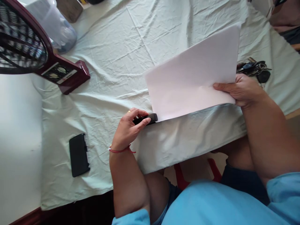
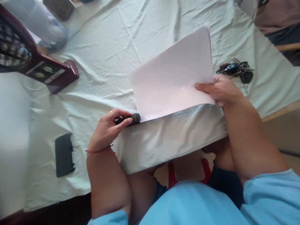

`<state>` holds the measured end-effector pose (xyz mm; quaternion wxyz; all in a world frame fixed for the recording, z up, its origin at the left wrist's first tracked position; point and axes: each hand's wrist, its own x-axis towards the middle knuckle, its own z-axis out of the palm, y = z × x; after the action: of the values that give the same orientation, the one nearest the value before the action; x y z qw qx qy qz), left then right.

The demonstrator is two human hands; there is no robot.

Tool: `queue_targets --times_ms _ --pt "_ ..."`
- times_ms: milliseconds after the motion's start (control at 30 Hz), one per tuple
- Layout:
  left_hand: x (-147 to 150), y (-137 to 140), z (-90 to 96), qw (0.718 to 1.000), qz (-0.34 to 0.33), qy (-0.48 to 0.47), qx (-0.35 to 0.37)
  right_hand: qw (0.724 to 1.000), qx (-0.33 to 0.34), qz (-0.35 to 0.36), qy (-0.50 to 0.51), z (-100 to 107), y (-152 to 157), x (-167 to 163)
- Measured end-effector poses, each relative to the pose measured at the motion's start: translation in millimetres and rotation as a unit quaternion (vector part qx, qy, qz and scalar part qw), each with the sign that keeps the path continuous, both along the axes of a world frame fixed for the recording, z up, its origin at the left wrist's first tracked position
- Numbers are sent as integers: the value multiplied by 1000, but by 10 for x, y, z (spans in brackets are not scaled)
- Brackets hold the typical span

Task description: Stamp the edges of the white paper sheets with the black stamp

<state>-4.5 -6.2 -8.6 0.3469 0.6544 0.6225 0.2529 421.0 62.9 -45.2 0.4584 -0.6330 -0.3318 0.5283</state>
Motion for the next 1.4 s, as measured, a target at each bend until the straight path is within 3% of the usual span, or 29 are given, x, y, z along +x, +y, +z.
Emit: queue_targets --times_ms 500,600,767,833,900,1000,1167,1400 --pt "66 67 9 997 -61 36 -7 999 -20 33 -2 -88 22 33" --pt "64 39 32 999 -37 13 -18 1000 8 17 -17 -92 28 -14" --pt "90 -8 61 988 -15 -75 -135 996 76 -46 29 -5 48 -159" --pt "94 3 16 990 10 -90 -112 993 91 -60 48 33 49 -200" --pt "88 38 -73 990 83 -106 -38 990 107 -65 66 58 41 -228" --pt "87 110 -235 967 187 -169 25 988 116 -48 86 69 14 -258" --pt "191 159 -332 952 166 -254 26 987 121 -13 101 74 -31 -328" --pt "302 120 -281 946 225 -232 31 990 123 -2 72 24 -22 -397"
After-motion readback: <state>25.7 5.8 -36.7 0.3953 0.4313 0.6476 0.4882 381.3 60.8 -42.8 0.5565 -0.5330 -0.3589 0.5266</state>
